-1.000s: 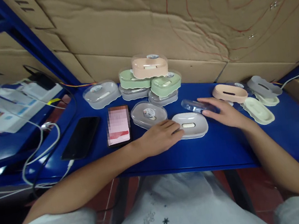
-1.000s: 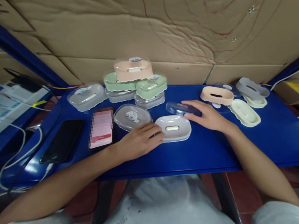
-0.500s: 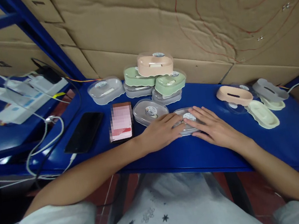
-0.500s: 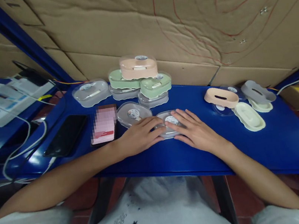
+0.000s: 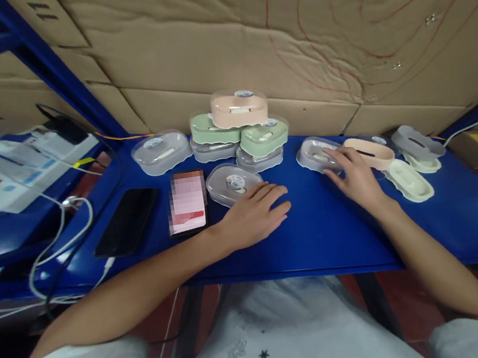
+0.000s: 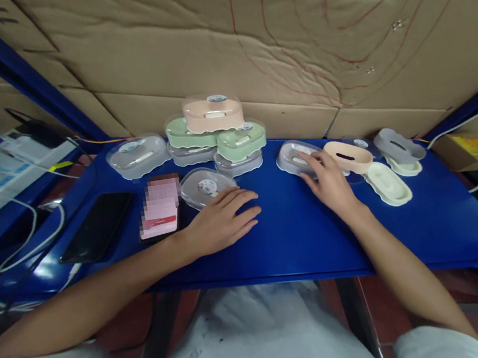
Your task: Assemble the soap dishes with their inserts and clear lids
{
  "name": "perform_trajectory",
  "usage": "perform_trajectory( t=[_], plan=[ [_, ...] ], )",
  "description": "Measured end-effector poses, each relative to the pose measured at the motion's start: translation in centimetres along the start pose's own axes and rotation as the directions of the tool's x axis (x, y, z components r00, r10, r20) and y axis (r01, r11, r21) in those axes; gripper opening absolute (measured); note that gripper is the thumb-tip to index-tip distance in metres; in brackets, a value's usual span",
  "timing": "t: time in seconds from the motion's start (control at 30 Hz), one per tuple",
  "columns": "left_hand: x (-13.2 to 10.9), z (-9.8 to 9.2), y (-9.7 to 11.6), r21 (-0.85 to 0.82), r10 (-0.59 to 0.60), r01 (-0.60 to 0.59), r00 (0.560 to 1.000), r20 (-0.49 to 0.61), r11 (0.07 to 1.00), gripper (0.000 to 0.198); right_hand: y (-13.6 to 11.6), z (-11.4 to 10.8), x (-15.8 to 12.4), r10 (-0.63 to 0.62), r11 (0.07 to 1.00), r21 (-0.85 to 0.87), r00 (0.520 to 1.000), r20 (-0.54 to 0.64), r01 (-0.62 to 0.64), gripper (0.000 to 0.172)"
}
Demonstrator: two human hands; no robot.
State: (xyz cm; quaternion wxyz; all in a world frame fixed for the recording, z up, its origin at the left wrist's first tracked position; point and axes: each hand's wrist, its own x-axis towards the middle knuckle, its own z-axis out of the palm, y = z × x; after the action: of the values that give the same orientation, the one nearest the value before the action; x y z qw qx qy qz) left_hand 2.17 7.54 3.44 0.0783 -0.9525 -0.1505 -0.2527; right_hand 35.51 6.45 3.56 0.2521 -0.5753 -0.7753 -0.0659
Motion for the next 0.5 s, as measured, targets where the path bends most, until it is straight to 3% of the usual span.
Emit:
perform_trajectory(
  t=[0.1, 0.17, 0.23, 0.33, 0.4, 0.5],
  plan=[
    [0.0, 0.0, 0.1, 0.016, 0.018, -0.018, 1.0, -0.006, 1.0, 0.016, 1.2, 0.1, 0.5, -0.066, 0.995, 0.086, 0.993, 0.102, 0.057, 0.062],
    [0.0, 0.1, 0.1, 0.022, 0.025, -0.025, 1.0, 0.006, 0.999, 0.015, 2.2, -0.6, 0.4, -0.035, 0.999, 0.012, 0.992, 0.119, 0.034, 0.061],
    [-0.1, 0.1, 0.0, 0.026, 0.033, -0.033, 0.999, 0.023, 0.999, 0.015, 3.3, -1.6, 0.2, 0.114, 0.981, -0.168, 0.991, 0.072, -0.101, 0.061],
    [-0.1, 0.1, 0.0, 0.03, 0.044, -0.046, 0.998, 0.045, 0.999, 0.016, 4.5, -3.2, -0.3, 0.321, 0.876, -0.402, 0.944, 0.073, -0.267, 0.058],
    [-0.1, 0.2, 0.0, 0.026, 0.045, -0.046, 0.998, 0.05, 0.999, 0.017, 4.3, -3.9, -0.6, 0.317, 0.873, -0.432, 0.937, 0.149, -0.227, 0.051],
    [-0.1, 0.3, 0.0, 0.009, 0.059, -0.06, 0.996, 0.066, 0.998, 0.024, 1.9, -4.2, -1.0, 0.166, 0.942, -0.327, 0.95, 0.264, -0.074, 0.041]
  ],
)
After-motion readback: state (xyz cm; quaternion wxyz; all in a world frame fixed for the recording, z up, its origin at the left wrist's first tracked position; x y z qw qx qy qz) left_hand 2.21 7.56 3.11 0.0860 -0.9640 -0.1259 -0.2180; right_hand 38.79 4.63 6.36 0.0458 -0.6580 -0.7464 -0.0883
